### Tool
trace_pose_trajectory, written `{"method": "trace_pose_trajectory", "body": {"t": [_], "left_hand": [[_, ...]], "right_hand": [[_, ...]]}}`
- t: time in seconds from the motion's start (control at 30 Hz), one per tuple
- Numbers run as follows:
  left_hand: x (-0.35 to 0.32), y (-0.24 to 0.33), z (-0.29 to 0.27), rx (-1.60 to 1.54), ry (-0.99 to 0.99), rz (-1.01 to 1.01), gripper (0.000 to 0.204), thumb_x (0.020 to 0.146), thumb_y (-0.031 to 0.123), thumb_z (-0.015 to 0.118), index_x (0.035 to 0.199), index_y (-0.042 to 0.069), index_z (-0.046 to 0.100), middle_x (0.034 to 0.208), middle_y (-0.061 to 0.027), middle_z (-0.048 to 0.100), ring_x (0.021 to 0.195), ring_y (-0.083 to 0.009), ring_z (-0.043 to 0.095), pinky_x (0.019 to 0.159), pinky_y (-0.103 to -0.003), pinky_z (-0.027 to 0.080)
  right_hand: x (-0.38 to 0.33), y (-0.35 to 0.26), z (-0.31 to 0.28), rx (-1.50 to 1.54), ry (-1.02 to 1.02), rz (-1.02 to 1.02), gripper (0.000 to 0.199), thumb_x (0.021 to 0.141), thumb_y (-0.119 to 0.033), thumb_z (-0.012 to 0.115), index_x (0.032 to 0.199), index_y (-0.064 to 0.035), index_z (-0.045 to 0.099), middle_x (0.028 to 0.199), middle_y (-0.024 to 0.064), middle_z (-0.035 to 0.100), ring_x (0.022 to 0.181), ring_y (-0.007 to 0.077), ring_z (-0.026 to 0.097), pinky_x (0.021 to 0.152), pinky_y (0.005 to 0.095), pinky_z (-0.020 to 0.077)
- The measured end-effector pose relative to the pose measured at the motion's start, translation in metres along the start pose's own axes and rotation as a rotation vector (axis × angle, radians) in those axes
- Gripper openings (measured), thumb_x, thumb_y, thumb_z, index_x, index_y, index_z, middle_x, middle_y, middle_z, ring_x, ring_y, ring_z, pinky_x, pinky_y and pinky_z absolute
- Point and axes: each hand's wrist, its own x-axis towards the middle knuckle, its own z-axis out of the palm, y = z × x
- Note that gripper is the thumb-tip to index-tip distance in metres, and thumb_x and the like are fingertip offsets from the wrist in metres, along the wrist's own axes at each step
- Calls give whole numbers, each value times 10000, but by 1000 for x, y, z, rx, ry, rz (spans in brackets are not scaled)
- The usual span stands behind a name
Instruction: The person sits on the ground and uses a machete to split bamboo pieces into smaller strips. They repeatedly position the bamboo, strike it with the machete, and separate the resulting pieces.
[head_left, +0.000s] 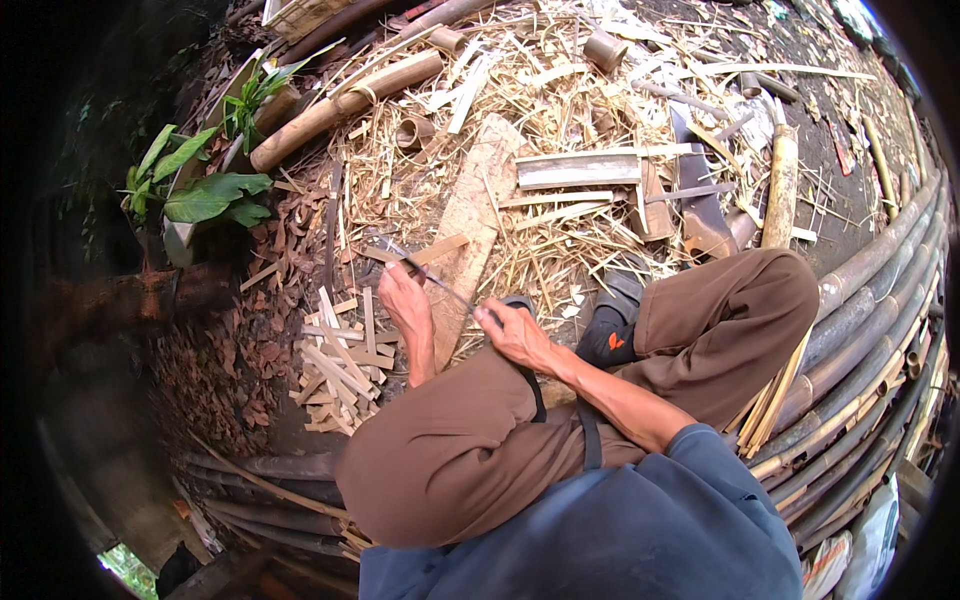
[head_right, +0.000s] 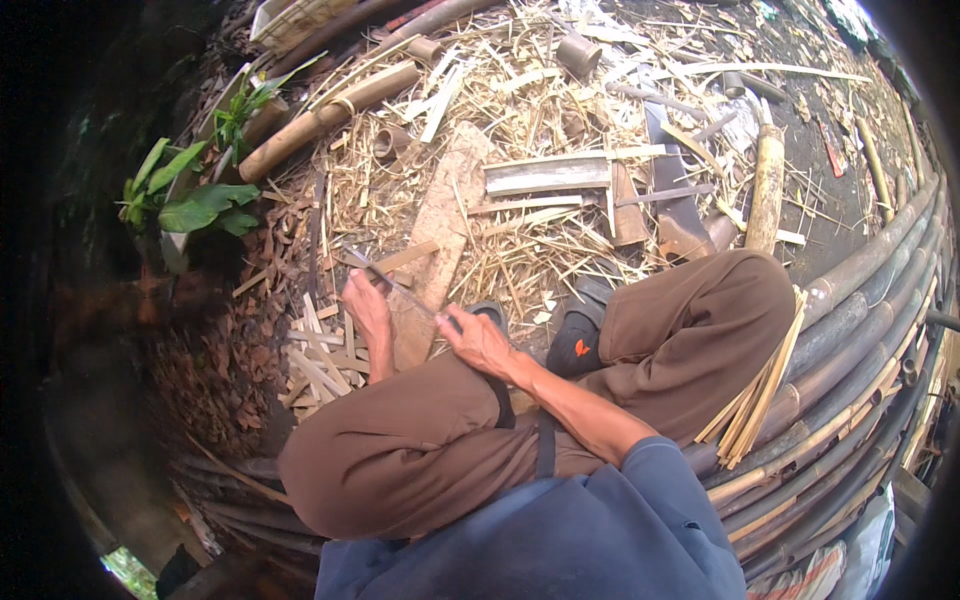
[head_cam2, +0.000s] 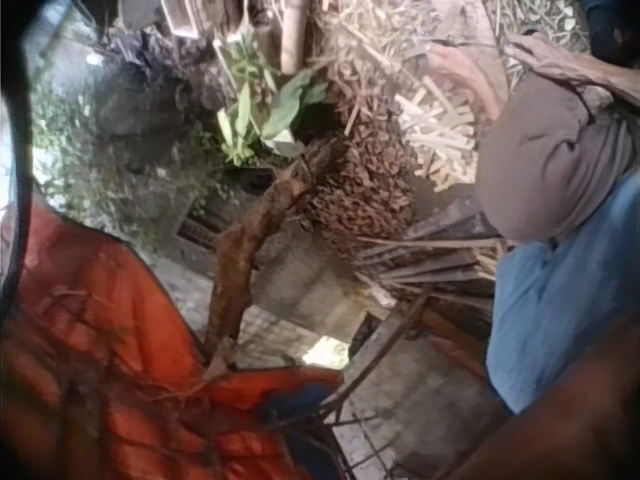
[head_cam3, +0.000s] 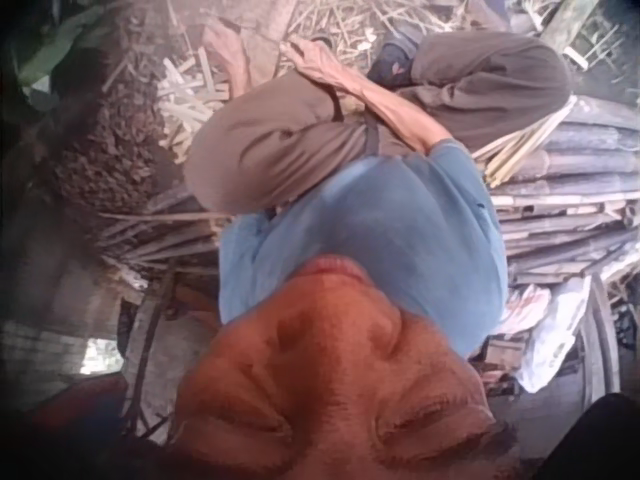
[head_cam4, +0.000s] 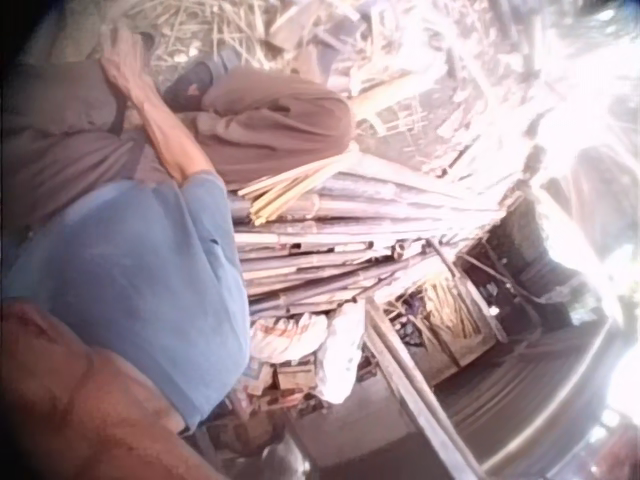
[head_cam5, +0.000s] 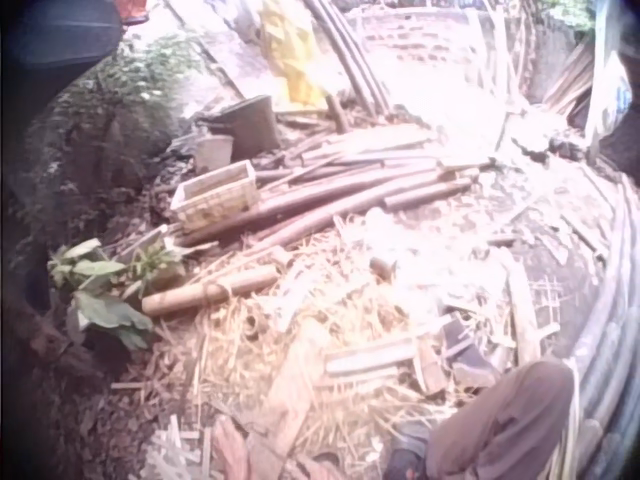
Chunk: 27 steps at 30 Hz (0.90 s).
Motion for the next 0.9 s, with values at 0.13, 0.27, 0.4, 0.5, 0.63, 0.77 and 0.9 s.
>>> {"method": "trace_pose_trajectory", "body": {"t": [0.13, 0.27, 0.4, 0.5, 0.63, 0.77, 0.9], "left_hand": [[-2, 8, 7, -29, 61, 32, 531, 1032, 268, 306, 823, -166, 529, 783, -274, 649, 824, -354, 710, 534, -340, 536], [-2, 5, 27, -42, 37, 18, 505, 1028, 257, 320, 787, -141, 518, 772, -241, 651, 803, -346, 715, 513, -332, 512], [-3, 19, 6, 48, 56, 44, 497, 1021, 246, 337, 778, -141, 532, 784, -241, 664, 789, -346, 716, 520, -332, 505], [0, 13, 15, 20, 66, 19, 476, 1023, 249, 335, 791, -126, 514, 778, -243, 659, 783, -350, 716, 516, -334, 494], [-8, 14, 13, -6, 51, 34, 495, 1029, 257, 343, 769, -122, 526, 778, -250, 657, 781, -348, 716, 505, -329, 499], [-3, 16, 13, 20, 44, 73, 505, 1034, 253, 330, 746, -124, 506, 728, -230, 630, 780, -332, 718, 493, -330, 492], [-5, 3, 2, 68, 13, 93, 493, 1028, 246, 334, 786, -131, 542, 660, -193, 601, 796, -326, 716, 559, -352, 517]], "right_hand": [[30, 51, -14, -113, 42, 137, 450, 989, -437, 428, 967, -7, 557, 677, 236, 606, 669, 364, 624, 633, 496, 473], [10, 12, -24, -141, -67, 83, 511, 986, -489, 413, 1011, -5, 574, 778, 250, 642, 729, 387, 639, 681, 509, 482], [33, 39, -24, -42, -7, 196, 465, 976, -446, 442, 1031, -2, 570, 819, 289, 621, 796, 452, 606, 733, 499, 470], [9, 28, -14, -86, -50, 84, 458, 977, -449, 434, 1035, -17, 576, 853, 289, 627, 825, 475, 602, 746, 516, 462], [18, 44, -26, -9, -5, 274, 463, 979, -436, 437, 1000, 3, 584, 802, 279, 635, 779, 470, 612, 681, 520, 462], [10, 68, -11, -22, 186, 20, 439, 979, -407, 457, 952, 20, 553, 736, 310, 596, 721, 513, 582, 646, 521, 449], [8, 59, -17, -90, 61, 188, 460, 979, -417, 454, 953, 28, 571, 887, 335, 615, 861, 502, 595, 748, 514, 469]]}}
